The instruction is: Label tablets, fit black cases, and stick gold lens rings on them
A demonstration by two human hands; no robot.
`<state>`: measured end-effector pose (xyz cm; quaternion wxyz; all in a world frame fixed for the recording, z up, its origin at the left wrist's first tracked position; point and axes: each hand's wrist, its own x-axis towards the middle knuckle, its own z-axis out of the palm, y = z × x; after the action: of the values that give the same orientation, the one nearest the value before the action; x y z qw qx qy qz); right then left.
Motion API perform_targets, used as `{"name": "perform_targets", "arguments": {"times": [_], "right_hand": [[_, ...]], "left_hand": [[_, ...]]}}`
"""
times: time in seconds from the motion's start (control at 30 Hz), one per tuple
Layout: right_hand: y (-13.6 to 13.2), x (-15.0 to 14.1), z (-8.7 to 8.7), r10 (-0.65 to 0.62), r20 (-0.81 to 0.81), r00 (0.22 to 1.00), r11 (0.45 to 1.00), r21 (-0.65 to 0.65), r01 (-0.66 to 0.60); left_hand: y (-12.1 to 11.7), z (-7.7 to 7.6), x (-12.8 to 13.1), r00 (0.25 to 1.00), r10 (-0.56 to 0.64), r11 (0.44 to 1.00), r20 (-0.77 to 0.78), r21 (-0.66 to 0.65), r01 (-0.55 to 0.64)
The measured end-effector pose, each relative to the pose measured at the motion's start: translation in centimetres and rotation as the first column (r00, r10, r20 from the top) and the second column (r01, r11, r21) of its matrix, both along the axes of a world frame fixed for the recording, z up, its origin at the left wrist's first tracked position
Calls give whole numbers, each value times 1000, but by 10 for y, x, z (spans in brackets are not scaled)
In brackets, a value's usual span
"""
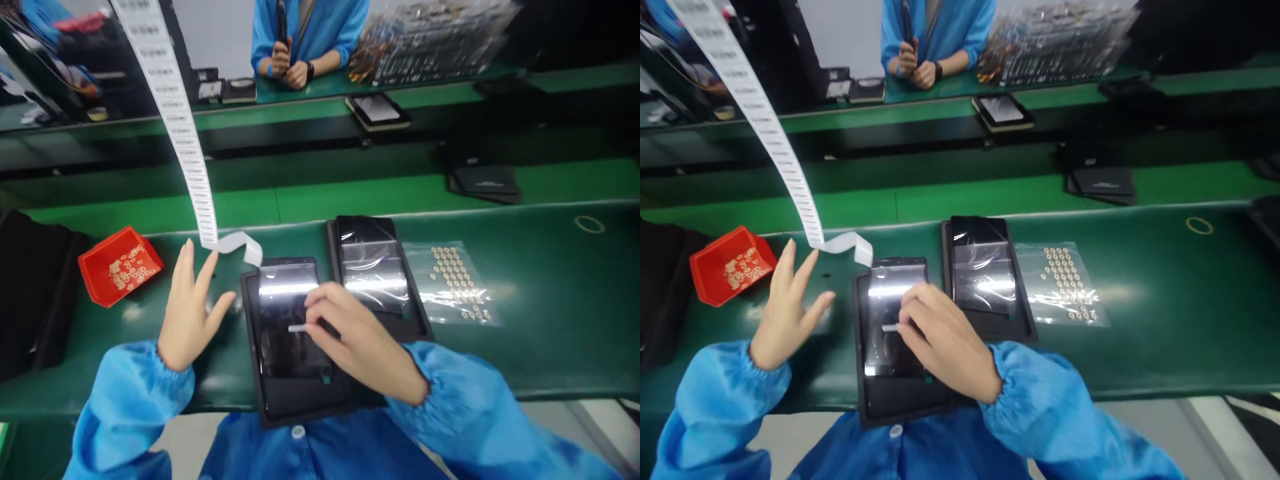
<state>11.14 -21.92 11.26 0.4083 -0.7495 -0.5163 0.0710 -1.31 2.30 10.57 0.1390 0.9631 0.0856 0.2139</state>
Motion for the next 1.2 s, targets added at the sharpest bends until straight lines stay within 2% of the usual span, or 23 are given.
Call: {"name": "perform_targets", "arguments": {"times": [0.1,0.2,0.37,0.6,0.73,0.83,0.93,1.03,1.2], "right_hand": [[-22,-32,-35,-34,-248,968,984,-176,-10],[-27,-58,-52,-106,-302,947,955,-296,13],[-22,-67,-53,-114,-193,975,944,-325,46],[-18,-74,-56,-135,-69,988,934,-342,104],[-20,-70,-57,-140,63,988,920,-361,153],[-33,-52,-58,-211,133,968,899,-362,245],[-44,-35,-61,-308,201,930,882,-307,358],[-42,-34,-65,-271,226,935,893,-303,332],[-34,-51,-73,-210,280,937,897,-326,299]], "left_hand": [[-27,-26,-36,984,-166,986,-67,-19,165],[-54,-46,-63,944,-328,941,-45,-102,322],[-73,-66,-72,904,-427,892,27,-154,426],[-86,-75,-65,892,-452,882,24,-138,451],[-83,-78,-68,890,-455,883,-21,-139,448],[-73,-75,-77,909,-405,908,-93,-155,389],[-68,-71,-84,958,-211,957,-192,-239,162],[-79,-72,-81,967,-66,949,-244,-314,-15],[-105,-79,-57,976,110,932,-186,-321,-166]]}}
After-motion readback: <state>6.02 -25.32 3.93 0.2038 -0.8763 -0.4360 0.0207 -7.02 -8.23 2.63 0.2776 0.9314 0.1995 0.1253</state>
